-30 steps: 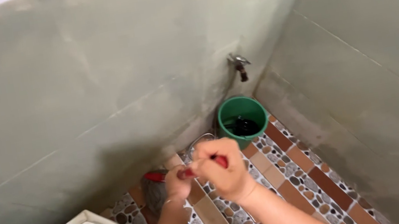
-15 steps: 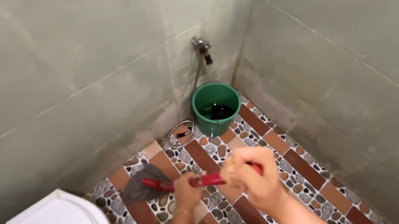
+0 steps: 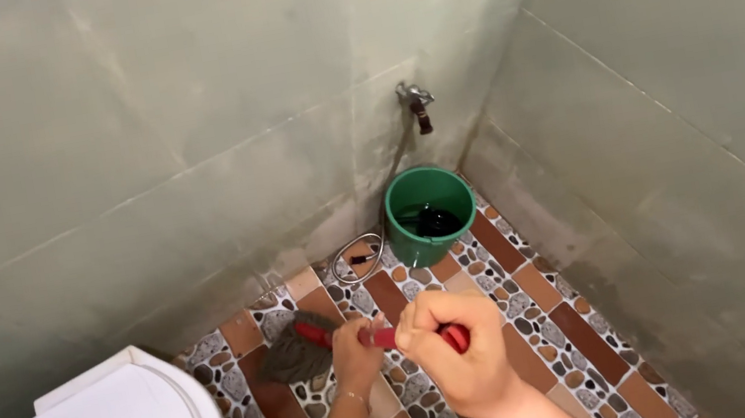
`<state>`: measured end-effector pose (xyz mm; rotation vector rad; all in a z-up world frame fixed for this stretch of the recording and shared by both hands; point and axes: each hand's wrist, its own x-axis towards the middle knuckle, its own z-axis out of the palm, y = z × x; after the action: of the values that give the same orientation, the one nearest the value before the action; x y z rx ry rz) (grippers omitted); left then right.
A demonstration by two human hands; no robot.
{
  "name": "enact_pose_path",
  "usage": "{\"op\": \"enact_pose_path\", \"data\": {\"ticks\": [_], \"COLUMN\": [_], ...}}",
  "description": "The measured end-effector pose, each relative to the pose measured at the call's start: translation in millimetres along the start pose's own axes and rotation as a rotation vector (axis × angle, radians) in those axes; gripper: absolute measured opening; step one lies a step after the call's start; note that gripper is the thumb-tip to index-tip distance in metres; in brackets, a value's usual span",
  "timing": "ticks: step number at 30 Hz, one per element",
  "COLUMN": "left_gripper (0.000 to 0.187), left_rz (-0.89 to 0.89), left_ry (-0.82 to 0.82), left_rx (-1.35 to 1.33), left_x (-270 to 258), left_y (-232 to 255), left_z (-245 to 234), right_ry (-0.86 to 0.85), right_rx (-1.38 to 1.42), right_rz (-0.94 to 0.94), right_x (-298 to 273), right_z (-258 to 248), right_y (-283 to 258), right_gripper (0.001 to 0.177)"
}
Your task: Scrubbing and mopping a bathroom floor after using water from a bucket and dipper.
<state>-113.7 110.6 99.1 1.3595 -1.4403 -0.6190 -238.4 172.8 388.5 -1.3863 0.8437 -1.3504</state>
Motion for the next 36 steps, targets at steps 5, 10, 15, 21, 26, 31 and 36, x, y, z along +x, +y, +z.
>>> {"op": "enact_pose_path", "data": {"ticks": [5, 10, 15, 21, 26, 31, 36], "left_gripper": [0.039, 0.043, 0.028, 0.028, 0.019, 0.020, 0.022], "left_rz": [-0.249, -0.287, -0.282, -0.236, -0.354, -0.407, -0.537], "left_ry": [-0.139, -0.213, -0.286, -0.310, -0.294, -0.200, -0.124], "left_rx": [0.131, 0.146, 0.123, 0.139, 0.264, 0.300, 0.366], "left_x": [46.5, 99.8, 115.8, 94.9, 77.7, 4.4, -65.7], "left_y": [-59.1, -61.7, -77.5, -49.1, 10.1, -8.5, -9.1], "left_z": [5.7, -4.4, 7.4, -3.4, -24.4, -37.4, -64.3], "right_ry": [-0.027, -0.037, 0.116, 0.015, -0.086, -0.138, -0.281], "right_rx": [0.067, -0.041, -0.130, 0.148, 0.335, 0.275, 0.588], "right_rz": [-0.058, -0.157, 0.125, 0.023, -0.007, 0.097, 0.218], "right_x": [32.0, 74.9, 103.0, 89.7, 93.1, 58.9, 16.4], "right_z": [20.2, 31.9, 21.7, -4.5, -24.0, -25.9, -8.4], "right_y": [27.3, 41.1, 53.2, 59.9, 39.1, 24.4, 32.2], "right_gripper": [0.026, 0.023, 0.022, 0.029, 0.030, 0.026, 0.027]}}
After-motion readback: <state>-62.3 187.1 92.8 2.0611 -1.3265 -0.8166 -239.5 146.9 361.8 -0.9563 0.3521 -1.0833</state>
